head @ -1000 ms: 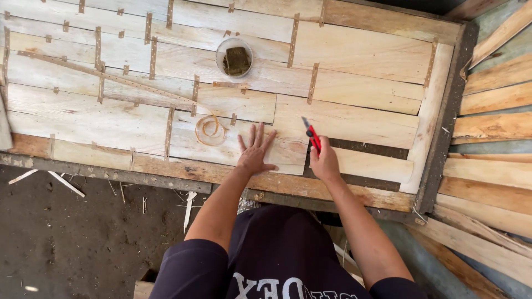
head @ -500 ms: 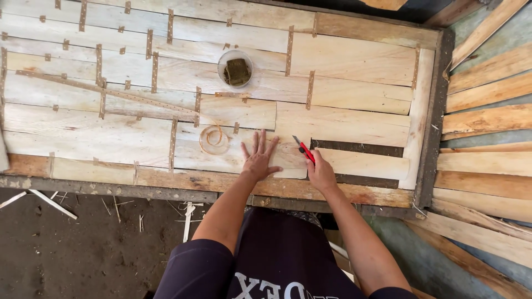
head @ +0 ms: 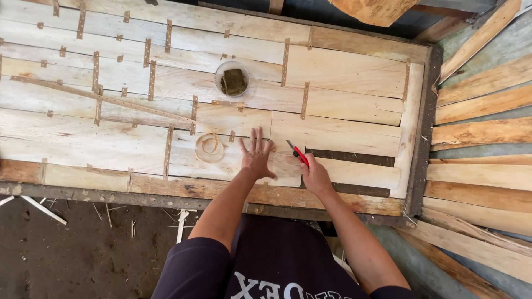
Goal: Applying glue and thin wood strips to a larger wooden panel.
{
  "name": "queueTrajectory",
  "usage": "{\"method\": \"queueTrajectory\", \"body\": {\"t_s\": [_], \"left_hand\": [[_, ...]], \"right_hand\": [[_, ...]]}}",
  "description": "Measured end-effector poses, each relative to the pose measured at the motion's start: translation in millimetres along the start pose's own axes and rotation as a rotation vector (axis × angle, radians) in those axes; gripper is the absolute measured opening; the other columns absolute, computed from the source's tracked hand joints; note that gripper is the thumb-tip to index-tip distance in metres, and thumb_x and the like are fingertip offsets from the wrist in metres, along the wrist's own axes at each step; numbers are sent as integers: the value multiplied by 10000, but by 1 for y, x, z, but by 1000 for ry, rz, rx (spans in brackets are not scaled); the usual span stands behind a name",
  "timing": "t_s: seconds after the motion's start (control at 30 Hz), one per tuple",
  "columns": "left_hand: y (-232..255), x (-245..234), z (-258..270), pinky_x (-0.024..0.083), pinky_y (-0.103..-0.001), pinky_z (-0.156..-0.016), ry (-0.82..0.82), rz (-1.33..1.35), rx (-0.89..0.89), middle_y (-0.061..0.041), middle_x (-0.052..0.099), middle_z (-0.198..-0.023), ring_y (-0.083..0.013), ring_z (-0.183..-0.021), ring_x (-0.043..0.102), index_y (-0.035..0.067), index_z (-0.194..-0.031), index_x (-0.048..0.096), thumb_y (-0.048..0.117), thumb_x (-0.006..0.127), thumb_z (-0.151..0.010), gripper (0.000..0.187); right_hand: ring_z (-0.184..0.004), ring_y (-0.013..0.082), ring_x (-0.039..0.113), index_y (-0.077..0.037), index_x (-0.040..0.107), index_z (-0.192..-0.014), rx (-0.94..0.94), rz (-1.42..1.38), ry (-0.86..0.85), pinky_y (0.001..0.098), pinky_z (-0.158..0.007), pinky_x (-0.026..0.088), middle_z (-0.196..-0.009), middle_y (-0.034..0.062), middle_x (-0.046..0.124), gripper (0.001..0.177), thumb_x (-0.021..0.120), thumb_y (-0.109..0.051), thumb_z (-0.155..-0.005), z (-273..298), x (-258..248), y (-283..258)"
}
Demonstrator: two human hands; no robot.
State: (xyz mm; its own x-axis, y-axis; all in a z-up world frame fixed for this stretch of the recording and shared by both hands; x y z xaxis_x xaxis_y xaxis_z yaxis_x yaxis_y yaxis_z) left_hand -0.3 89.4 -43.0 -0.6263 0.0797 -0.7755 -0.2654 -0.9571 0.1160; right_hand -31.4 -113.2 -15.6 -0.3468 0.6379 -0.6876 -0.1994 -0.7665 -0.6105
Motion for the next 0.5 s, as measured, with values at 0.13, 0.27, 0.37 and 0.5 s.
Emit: {"method": "queueTrajectory", "body": {"t_s": [0.13,0.27,0.37,0.5], "left_hand": [[-4,6,-5,63,-808,-1144,10,-31,-11,-263,-180,-1684,-449,-1550,-165,218,-1661,143,923,757,-501,1490],[-7,23,-13,38,-785,-1150,62,30,3,-250,-162,-1685,-430,-1544,-157,187,-1655,152,942,751,-475,1523],[-8,25,-14,28,-786,-1156,94,95,31,-247,-149,-1698,-438,-1554,-147,198,-1632,229,933,732,-495,1445],[-4,17,-7,25,-794,-1153,99,72,61,-262,-145,-1694,-458,-1557,-140,213,-1606,295,941,675,-571,1321]], "right_hand": [[-882,416,690,-106,548,-1253,9,46,-3,522,-748,522,-931,185,718,279,550,-233,-1005,-14,-9,-10],[-938,423,686,-138,520,-1357,-68,37,-33,526,-774,530,-1053,179,731,368,535,-184,-992,-21,-22,-24],[-1001,425,680,-165,484,-1445,-93,89,-74,519,-815,538,-1132,195,717,453,531,-154,-994,-30,-31,-26],[-1094,445,655,-152,479,-1465,-237,51,13,516,-870,538,-1263,215,684,472,544,-126,-998,-43,-50,-24]]}}
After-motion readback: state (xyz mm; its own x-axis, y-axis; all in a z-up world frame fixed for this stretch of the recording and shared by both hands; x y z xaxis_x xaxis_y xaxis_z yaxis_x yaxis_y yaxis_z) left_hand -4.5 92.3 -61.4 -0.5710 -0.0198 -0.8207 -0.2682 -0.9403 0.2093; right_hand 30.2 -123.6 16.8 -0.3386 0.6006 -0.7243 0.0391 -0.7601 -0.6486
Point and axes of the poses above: each hand's wrist, its own z-axis away from the middle knuckle, its own x-axis out of the palm, y = z × x, the point moved 8 cm from there along -z, towards the middle knuckle
